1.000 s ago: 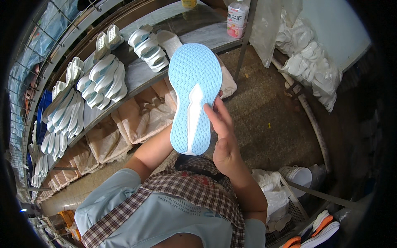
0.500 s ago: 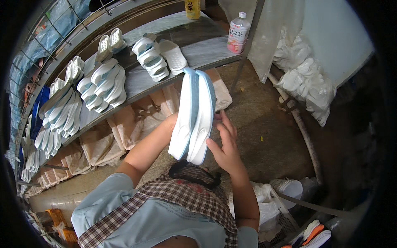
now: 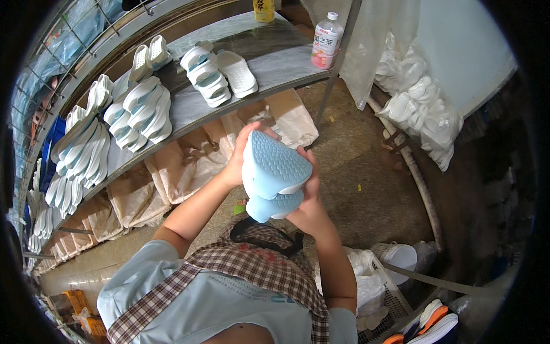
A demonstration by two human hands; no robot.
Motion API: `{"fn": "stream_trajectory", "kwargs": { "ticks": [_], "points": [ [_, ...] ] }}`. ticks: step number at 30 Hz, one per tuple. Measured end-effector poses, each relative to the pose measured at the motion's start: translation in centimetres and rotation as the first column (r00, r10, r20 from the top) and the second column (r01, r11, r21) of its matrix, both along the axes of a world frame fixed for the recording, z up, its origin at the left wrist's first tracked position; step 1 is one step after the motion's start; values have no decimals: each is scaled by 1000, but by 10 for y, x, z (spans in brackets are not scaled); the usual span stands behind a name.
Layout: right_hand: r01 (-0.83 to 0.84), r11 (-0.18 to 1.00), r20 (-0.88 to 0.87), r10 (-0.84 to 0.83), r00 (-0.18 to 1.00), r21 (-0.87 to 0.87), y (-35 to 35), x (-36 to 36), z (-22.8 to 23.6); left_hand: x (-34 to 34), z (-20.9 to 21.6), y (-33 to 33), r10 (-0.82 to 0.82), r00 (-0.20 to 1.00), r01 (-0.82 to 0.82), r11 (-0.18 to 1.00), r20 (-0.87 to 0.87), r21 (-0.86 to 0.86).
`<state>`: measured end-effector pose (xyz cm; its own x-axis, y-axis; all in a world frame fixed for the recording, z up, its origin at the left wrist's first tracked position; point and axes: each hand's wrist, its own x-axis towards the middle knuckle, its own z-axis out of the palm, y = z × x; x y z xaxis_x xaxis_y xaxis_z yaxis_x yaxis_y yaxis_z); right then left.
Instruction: The person picks up pairs of white and light-blue slippers from bins and shelves, turns them over to view the soles, and places them back. The person also briefly handles a document on a clipboard and uses a small tool to scrape a slipper sole.
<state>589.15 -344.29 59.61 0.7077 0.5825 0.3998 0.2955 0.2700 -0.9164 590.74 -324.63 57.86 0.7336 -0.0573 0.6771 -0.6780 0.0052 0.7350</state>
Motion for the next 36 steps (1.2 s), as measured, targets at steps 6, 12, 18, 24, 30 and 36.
{"fn": "stream_trajectory", "kwargs": {
  "ticks": [6, 12, 18, 24, 30, 36],
  "points": [
    [65, 996, 131, -57, 990, -65, 1, 1, 4, 1, 8, -1, 39, 995, -44, 998, 96, 50],
    [42, 998, 126, -36, 991, -45, 0, 1, 8, -1, 11, -2, 29, 996, -33, 999, 81, 40],
    [57, 998, 134, -52, 990, -33, 0, -1, 6, -4, 11, -2, 25, 999, -28, 996, 37, 90],
    [51, 998, 107, -47, 993, -35, 1, -2, 5, -3, 9, -1, 7, 1000, -8, 999, 13, 52],
    [66, 996, 126, -59, 990, -51, 3, -2, 6, -5, 8, 0, 11, 999, -9, 999, -32, 45],
    [61, 998, 77, -58, 995, -32, 5, -2, 7, -3, 8, -1, 29, 999, -28, 998, -14, 58]
  ]
}}
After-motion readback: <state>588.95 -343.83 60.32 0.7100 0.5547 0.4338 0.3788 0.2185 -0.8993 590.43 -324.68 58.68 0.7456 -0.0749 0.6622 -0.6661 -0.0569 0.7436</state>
